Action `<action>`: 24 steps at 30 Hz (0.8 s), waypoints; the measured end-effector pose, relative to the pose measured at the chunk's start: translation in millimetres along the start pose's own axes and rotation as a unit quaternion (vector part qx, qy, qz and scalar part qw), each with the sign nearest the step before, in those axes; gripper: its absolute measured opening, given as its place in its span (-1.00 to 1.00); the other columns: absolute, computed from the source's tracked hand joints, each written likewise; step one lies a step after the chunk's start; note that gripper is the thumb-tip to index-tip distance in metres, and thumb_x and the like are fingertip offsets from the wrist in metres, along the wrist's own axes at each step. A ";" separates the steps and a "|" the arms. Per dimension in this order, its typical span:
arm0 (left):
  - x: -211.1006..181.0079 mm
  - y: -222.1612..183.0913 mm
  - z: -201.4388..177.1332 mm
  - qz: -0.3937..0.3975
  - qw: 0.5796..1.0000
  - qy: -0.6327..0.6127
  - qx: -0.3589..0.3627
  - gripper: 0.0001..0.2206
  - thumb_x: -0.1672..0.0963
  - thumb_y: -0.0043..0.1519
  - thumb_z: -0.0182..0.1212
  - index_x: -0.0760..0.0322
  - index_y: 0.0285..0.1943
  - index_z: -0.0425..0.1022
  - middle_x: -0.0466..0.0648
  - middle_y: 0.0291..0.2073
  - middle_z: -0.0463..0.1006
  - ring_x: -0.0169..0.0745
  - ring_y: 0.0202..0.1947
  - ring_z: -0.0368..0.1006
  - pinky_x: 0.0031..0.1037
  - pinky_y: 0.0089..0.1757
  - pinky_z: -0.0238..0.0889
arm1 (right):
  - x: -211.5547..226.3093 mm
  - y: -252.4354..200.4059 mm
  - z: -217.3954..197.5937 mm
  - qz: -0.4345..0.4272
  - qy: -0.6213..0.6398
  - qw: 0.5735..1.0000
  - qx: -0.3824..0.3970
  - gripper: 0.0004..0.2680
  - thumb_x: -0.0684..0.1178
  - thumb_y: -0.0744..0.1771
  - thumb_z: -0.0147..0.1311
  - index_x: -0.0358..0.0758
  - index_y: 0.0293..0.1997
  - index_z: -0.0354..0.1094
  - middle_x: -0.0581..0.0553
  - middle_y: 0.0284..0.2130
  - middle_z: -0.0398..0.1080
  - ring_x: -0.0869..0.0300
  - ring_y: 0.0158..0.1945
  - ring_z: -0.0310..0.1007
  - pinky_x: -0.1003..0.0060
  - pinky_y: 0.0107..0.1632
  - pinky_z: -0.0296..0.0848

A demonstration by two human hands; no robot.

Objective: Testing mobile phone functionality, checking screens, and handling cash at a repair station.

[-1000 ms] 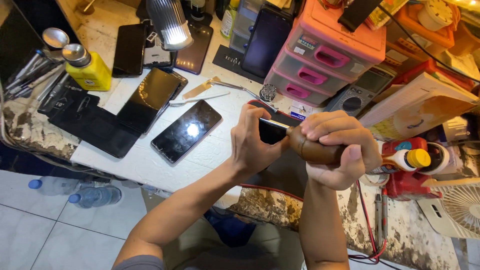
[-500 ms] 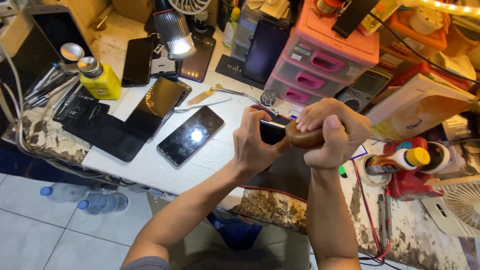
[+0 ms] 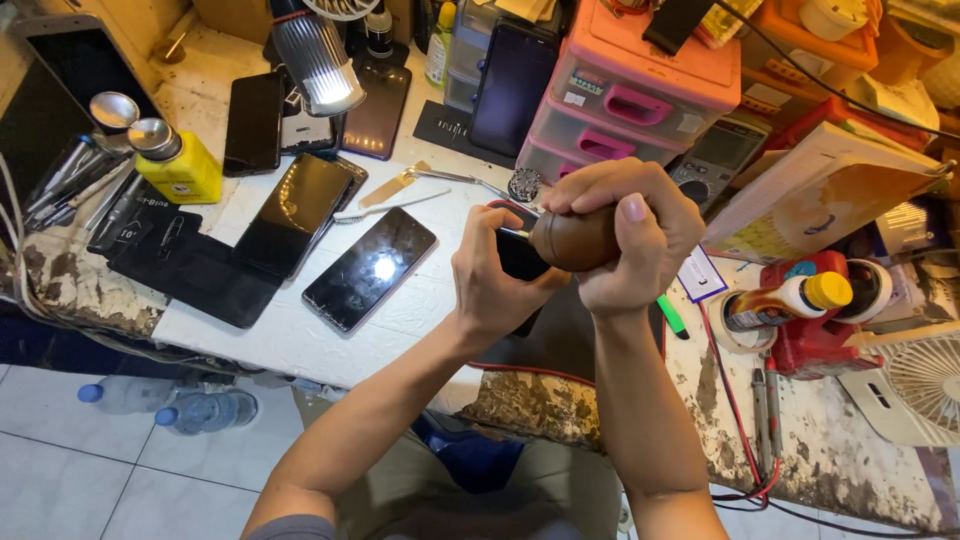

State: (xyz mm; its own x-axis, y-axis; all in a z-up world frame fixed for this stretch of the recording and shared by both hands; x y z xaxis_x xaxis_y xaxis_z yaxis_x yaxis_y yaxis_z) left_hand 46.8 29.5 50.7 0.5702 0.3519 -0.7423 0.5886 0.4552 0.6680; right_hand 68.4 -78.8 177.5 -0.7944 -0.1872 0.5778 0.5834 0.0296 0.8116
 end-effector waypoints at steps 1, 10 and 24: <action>0.4 0.4 -0.2 0.001 1.000 0.001 0.000 -0.54 0.11 -0.17 0.50 0.24 -0.15 0.34 -0.03 -0.37 0.32 0.04 -0.43 0.52 -0.36 -0.24 0.44 | -3.4 -1.7 2.5 0.000 0.001 1.000 -0.001 -0.72 -0.02 0.38 -0.16 -0.35 -0.54 0.26 -0.25 -0.65 0.32 0.11 -0.55 0.40 0.32 -0.45 0.43; 2.7 1.1 -3.4 0.010 1.000 -0.027 0.004 -0.57 0.11 -0.13 0.47 0.28 -0.15 0.35 -0.03 -0.40 0.31 0.03 -0.46 0.46 -0.41 -0.28 0.42 | -11.3 -2.4 11.2 -0.003 0.032 0.999 -0.024 -0.71 -0.03 0.35 -0.14 -0.32 -0.62 0.22 -0.19 -0.75 0.19 0.15 -0.64 0.28 0.35 -0.54 0.40; 4.0 0.4 -4.0 0.028 0.999 -0.033 -0.007 -0.54 0.04 -0.06 0.54 0.29 -0.17 0.34 -0.06 -0.39 0.30 -0.03 -0.43 0.44 -0.42 -0.25 0.39 | -18.6 2.7 -2.0 -0.001 0.056 0.998 -0.016 -0.70 -0.05 0.34 -0.14 -0.25 -0.69 0.11 -0.10 -0.83 0.03 0.24 -0.75 0.08 0.43 -0.63 0.21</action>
State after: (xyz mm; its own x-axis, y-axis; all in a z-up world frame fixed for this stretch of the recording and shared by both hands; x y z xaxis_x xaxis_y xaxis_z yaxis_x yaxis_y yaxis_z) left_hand 47.0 34.4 47.8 0.6389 0.3239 -0.6978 0.5461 0.4480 0.7079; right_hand 85.1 -77.2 168.9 -0.7722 -0.2967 0.5618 0.5886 -0.0013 0.8084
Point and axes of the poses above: each hand's wrist, its own y-axis towards the middle knuckle, its own z-axis out of the palm, x = y × z, the point moved 7 cm from there along y, towards the middle knuckle
